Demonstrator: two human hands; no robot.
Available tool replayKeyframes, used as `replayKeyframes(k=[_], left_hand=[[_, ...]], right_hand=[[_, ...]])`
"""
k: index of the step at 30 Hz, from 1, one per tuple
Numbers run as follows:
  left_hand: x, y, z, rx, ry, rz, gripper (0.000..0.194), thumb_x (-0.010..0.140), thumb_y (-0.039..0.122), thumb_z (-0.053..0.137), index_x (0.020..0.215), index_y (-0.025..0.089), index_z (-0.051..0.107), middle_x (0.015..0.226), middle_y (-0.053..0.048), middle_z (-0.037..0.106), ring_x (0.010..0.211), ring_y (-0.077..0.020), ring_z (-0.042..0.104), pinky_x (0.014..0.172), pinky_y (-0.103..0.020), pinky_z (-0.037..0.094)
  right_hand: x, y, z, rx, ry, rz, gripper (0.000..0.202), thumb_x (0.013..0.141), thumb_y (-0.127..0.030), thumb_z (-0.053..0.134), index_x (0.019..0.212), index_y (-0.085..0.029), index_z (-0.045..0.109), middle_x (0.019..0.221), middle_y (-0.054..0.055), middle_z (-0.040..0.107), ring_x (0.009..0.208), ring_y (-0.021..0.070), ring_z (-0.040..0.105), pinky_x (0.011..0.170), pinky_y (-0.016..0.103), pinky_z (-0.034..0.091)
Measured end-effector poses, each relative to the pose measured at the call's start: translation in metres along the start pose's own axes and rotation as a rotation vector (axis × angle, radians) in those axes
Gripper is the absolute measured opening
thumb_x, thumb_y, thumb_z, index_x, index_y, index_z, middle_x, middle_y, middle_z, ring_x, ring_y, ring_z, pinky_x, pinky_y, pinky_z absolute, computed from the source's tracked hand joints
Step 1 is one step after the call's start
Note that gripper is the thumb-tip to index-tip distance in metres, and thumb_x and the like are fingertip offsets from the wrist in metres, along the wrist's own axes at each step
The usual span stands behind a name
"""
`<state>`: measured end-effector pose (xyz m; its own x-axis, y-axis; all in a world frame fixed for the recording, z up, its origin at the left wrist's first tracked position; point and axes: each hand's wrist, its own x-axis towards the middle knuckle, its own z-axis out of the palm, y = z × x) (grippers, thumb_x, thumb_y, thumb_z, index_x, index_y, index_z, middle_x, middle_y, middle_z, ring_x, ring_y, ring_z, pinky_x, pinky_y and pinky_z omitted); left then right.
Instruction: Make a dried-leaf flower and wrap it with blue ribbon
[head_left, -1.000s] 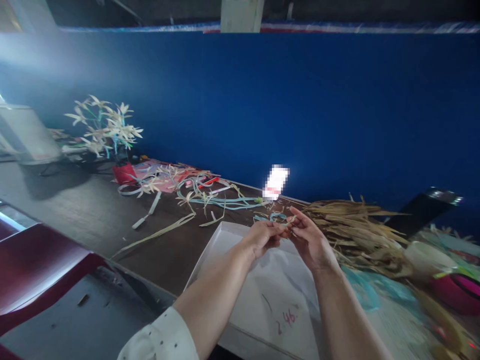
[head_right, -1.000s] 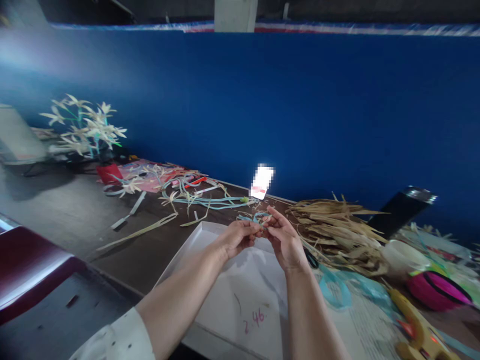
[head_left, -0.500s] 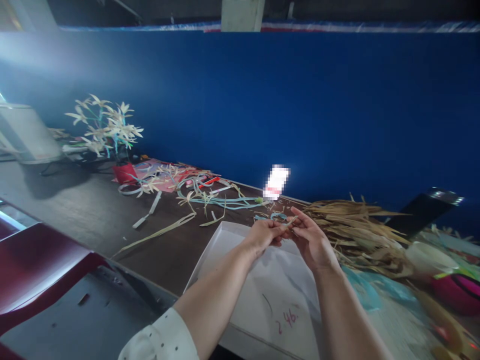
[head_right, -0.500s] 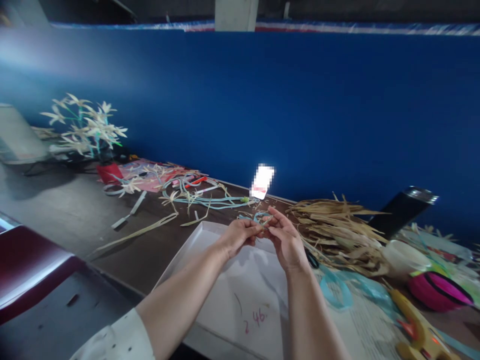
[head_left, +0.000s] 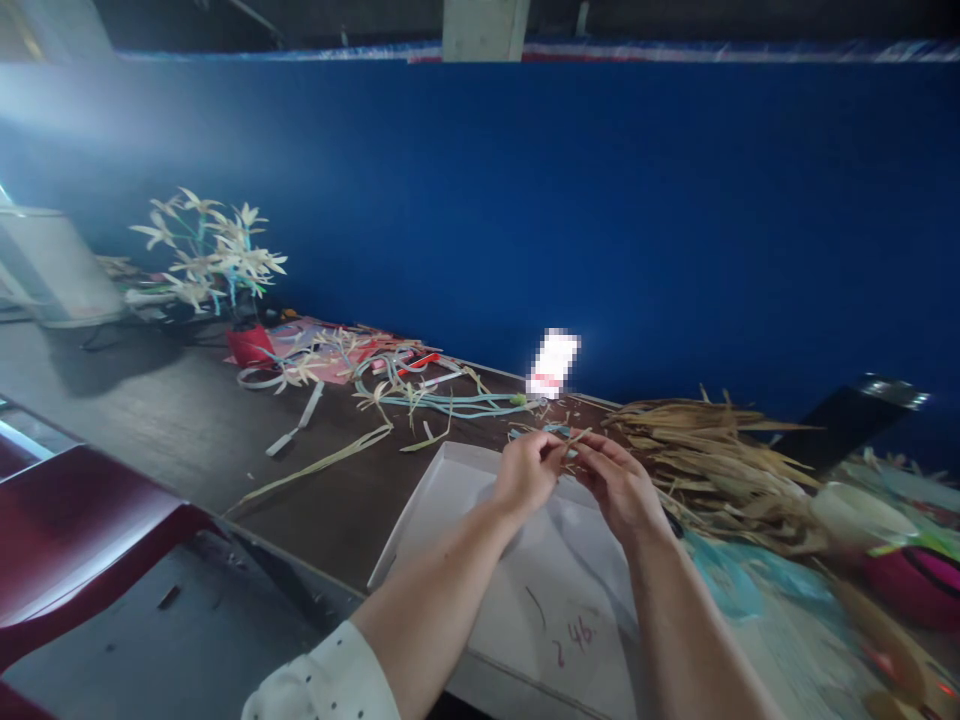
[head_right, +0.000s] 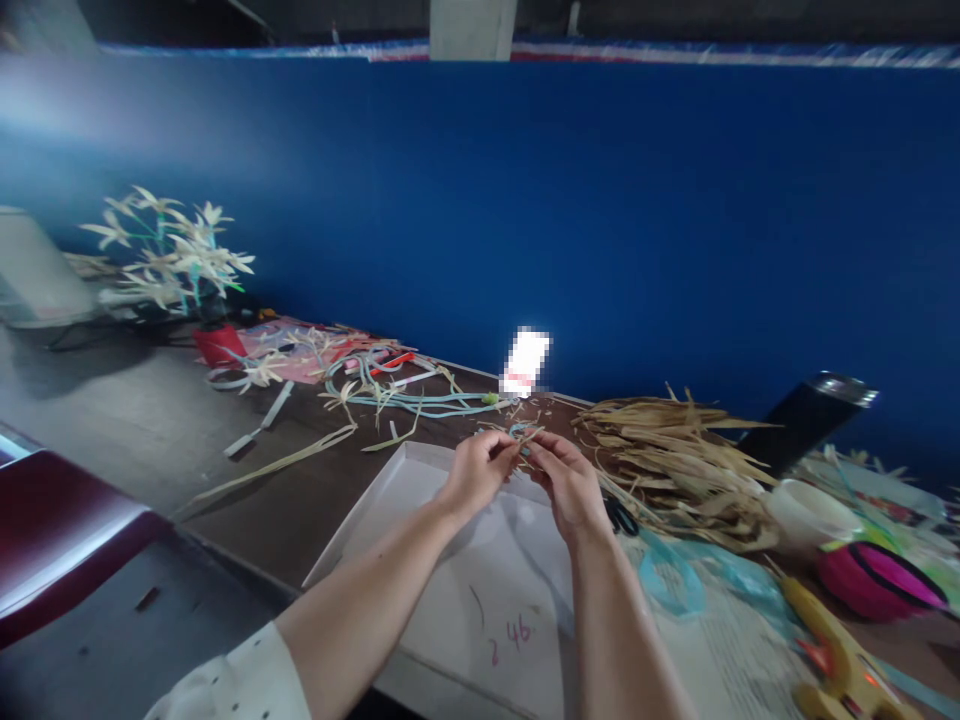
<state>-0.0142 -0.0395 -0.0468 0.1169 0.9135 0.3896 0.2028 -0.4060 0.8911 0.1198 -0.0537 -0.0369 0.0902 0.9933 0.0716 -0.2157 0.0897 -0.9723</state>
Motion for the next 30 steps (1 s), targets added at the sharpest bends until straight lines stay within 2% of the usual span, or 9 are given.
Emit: replayKeyframes(k=[4, 9, 12, 20, 25, 27, 30], left_hand=[[-0.001, 0.001, -0.001, 0.092, 0.043, 0.049, 0.019, 0.082, 0.029, 0.050, 0.079, 0.018, 0.065, 0.073, -0.002, 0.065, 0.066, -0.0107, 0.057, 0.060, -0.018, 0.041], [-0.002, 0.003, -0.001, 0.156, 0.061, 0.104, 0.015, 0.081, 0.024, 0.051, 0.077, 0.017, 0.064, 0.075, -0.002, 0.065, 0.068, -0.0108, 0.056, 0.061, -0.019, 0.040], [-0.003, 0.004, 0.000, 0.168, 0.070, 0.132, 0.016, 0.081, 0.022, 0.050, 0.075, 0.017, 0.064, 0.074, -0.002, 0.065, 0.068, -0.0107, 0.055, 0.062, -0.019, 0.039], [-0.003, 0.003, -0.001, 0.159, 0.040, 0.088, 0.018, 0.082, 0.025, 0.049, 0.077, 0.018, 0.065, 0.072, -0.002, 0.064, 0.069, -0.0117, 0.055, 0.062, -0.020, 0.039], [-0.002, 0.002, 0.000, 0.130, 0.037, 0.044, 0.018, 0.081, 0.026, 0.050, 0.077, 0.018, 0.065, 0.071, -0.002, 0.064, 0.067, -0.0118, 0.056, 0.061, -0.019, 0.040], [-0.002, 0.002, 0.000, 0.107, 0.044, 0.032, 0.018, 0.081, 0.027, 0.049, 0.077, 0.018, 0.065, 0.072, -0.002, 0.065, 0.067, -0.0116, 0.057, 0.061, -0.019, 0.041], [-0.002, 0.001, 0.000, 0.059, 0.048, 0.020, 0.020, 0.082, 0.028, 0.048, 0.080, 0.018, 0.065, 0.074, -0.002, 0.066, 0.066, -0.0111, 0.057, 0.062, -0.019, 0.042]], right_hand=[[0.000, 0.003, 0.001, -0.049, -0.017, -0.041, 0.035, 0.065, -0.034, 0.073, 0.096, -0.019, 0.067, 0.085, 0.004, 0.065, 0.065, 0.0113, 0.054, 0.053, 0.021, 0.040], [0.004, 0.008, 0.005, -0.150, 0.094, -0.096, 0.033, 0.063, -0.040, 0.074, 0.087, -0.018, 0.068, 0.076, 0.003, 0.064, 0.059, 0.0109, 0.052, 0.052, 0.023, 0.040], [0.004, 0.009, 0.007, -0.160, 0.112, -0.125, 0.031, 0.064, -0.041, 0.073, 0.085, -0.018, 0.068, 0.067, 0.000, 0.061, 0.055, 0.0097, 0.049, 0.051, 0.023, 0.039], [0.004, 0.009, 0.008, -0.222, 0.117, -0.171, 0.034, 0.064, -0.044, 0.071, 0.084, -0.017, 0.069, 0.062, 0.000, 0.061, 0.054, 0.0114, 0.049, 0.050, 0.024, 0.039], [0.003, 0.008, 0.009, -0.234, 0.152, -0.150, 0.031, 0.064, -0.043, 0.072, 0.081, -0.017, 0.070, 0.064, 0.001, 0.062, 0.055, 0.0120, 0.051, 0.050, 0.024, 0.039], [0.003, 0.008, 0.010, -0.221, 0.160, -0.113, 0.035, 0.063, -0.043, 0.072, 0.086, -0.017, 0.070, 0.071, 0.002, 0.065, 0.058, 0.0120, 0.053, 0.050, 0.023, 0.040], [0.001, 0.005, 0.010, -0.142, 0.114, -0.047, 0.052, 0.064, -0.040, 0.072, 0.112, -0.022, 0.062, 0.079, 0.000, 0.066, 0.061, 0.0116, 0.055, 0.051, 0.021, 0.041]])
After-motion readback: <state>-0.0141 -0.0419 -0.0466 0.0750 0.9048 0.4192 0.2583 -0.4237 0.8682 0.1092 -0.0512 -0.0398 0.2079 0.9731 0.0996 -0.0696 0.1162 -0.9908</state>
